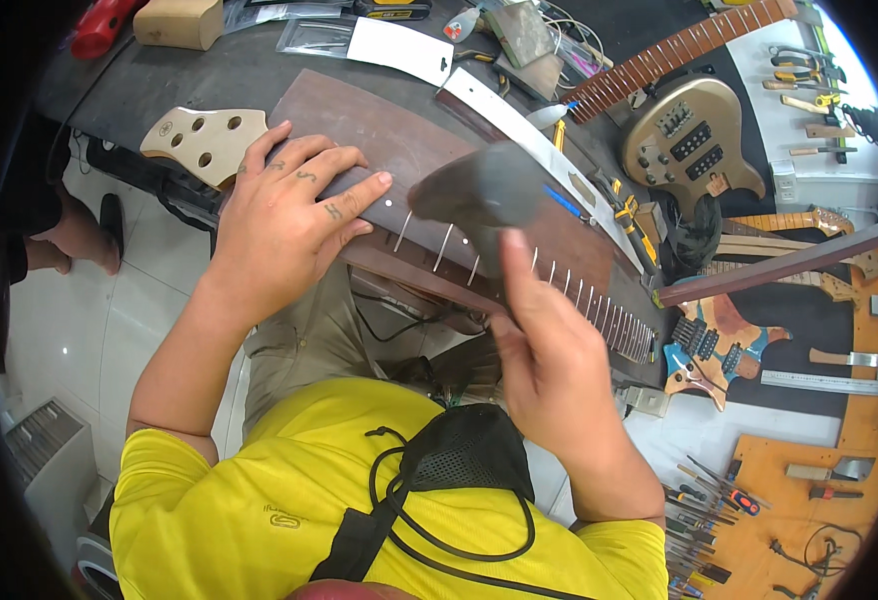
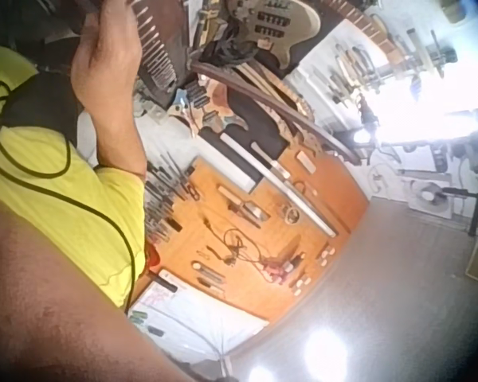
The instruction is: The person installs metal frets onto a wooden instrument neck by cutting metal wire with pliers, positioning the wire into pre-cut slots on the fretboard, and hammering them into place. They apply adhesive from a small bottle and use a blue tool to press on the frets.
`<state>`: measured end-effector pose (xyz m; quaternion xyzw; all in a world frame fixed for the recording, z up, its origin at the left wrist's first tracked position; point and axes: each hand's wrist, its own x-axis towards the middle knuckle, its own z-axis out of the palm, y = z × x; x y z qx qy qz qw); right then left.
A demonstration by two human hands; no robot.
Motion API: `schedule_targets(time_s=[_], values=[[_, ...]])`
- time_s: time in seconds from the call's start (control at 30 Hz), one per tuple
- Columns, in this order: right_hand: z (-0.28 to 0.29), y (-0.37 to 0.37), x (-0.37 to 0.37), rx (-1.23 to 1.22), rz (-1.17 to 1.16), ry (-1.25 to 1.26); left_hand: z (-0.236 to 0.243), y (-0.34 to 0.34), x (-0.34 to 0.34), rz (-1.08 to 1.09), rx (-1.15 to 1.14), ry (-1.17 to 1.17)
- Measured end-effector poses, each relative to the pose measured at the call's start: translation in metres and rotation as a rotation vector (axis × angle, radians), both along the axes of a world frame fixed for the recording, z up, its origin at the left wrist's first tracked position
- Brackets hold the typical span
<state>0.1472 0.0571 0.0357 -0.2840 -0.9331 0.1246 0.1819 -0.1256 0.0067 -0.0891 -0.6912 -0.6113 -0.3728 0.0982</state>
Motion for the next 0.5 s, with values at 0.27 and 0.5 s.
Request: schedule_targets(time_s=[0.27, 0.5], values=[[0.0, 0.0, -0.007, -0.054, -0.028, -0.005, 0.002, 0.0, -0.002, 0.013, 0.002, 0.005], [-0.002, 0.001, -0.006, -0.109, -0.079, -0.006, -0.002, -0.001, 0.0, 0.007, -0.009, -0.014]])
